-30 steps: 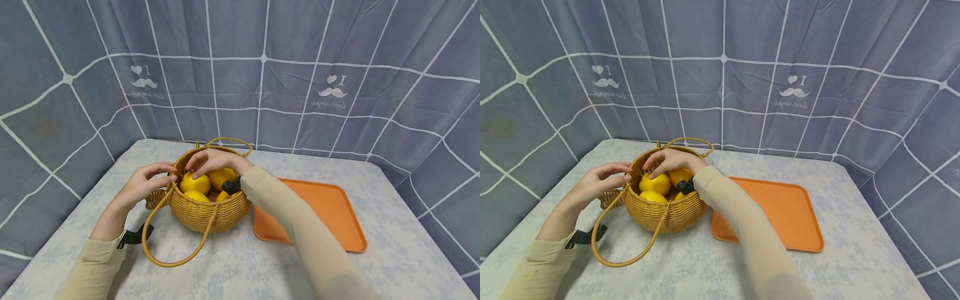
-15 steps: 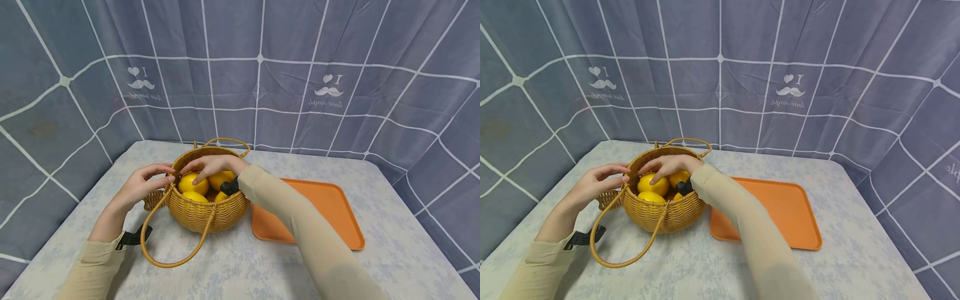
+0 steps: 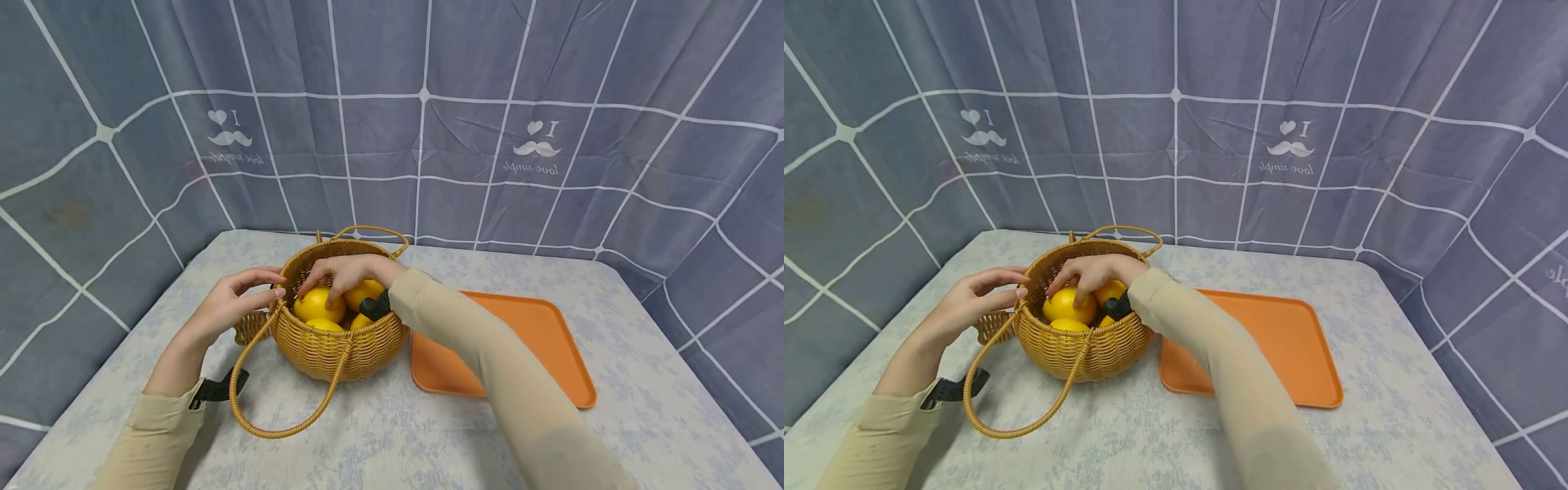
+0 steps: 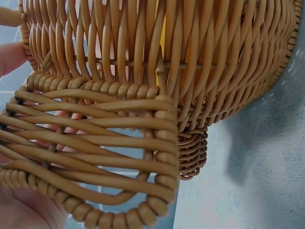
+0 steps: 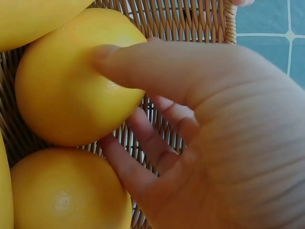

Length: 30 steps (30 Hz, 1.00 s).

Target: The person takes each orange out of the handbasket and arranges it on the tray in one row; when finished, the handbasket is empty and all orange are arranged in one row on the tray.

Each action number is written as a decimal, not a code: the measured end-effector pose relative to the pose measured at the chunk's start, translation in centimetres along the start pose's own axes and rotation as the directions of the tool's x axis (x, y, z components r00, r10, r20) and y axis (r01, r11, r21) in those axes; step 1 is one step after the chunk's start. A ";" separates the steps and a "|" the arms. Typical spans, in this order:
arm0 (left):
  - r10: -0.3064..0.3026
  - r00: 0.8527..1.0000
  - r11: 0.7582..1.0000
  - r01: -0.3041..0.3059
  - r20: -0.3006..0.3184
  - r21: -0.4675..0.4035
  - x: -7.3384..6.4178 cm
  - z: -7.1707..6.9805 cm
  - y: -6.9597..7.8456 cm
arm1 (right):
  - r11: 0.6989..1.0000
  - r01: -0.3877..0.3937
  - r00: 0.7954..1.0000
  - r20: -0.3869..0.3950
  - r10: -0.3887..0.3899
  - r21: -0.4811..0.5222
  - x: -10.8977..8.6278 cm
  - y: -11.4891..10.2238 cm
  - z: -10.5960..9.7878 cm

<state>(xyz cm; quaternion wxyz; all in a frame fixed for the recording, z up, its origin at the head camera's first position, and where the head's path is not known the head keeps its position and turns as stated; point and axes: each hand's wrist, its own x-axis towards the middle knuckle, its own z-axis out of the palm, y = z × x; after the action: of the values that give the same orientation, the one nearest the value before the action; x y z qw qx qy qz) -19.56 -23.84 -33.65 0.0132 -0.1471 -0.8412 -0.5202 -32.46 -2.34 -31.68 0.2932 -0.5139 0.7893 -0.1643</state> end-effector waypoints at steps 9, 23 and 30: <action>-0.006 1.000 0.999 0.006 -0.002 0.034 -0.1 0.0 0.1 | 0.995 -0.044 0.999 -0.005 0.044 0.088 -0.3 0.0 0.2; -0.017 1.000 0.999 0.018 -0.005 0.034 -0.1 0.1 0.1 | 0.998 -0.017 0.999 -0.035 0.019 0.062 -0.5 0.0 0.2; -0.017 1.000 1.000 0.017 -0.001 0.014 0.0 0.0 0.1 | 0.999 -0.027 0.999 0.017 0.027 0.029 -0.4 -0.1 0.2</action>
<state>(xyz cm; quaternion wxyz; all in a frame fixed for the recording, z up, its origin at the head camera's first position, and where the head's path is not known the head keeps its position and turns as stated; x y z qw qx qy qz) -19.50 -23.79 -33.62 0.0101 -0.1397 -0.8459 -0.5146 -32.15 -2.00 -31.63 0.3095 -0.5002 0.7912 -0.1673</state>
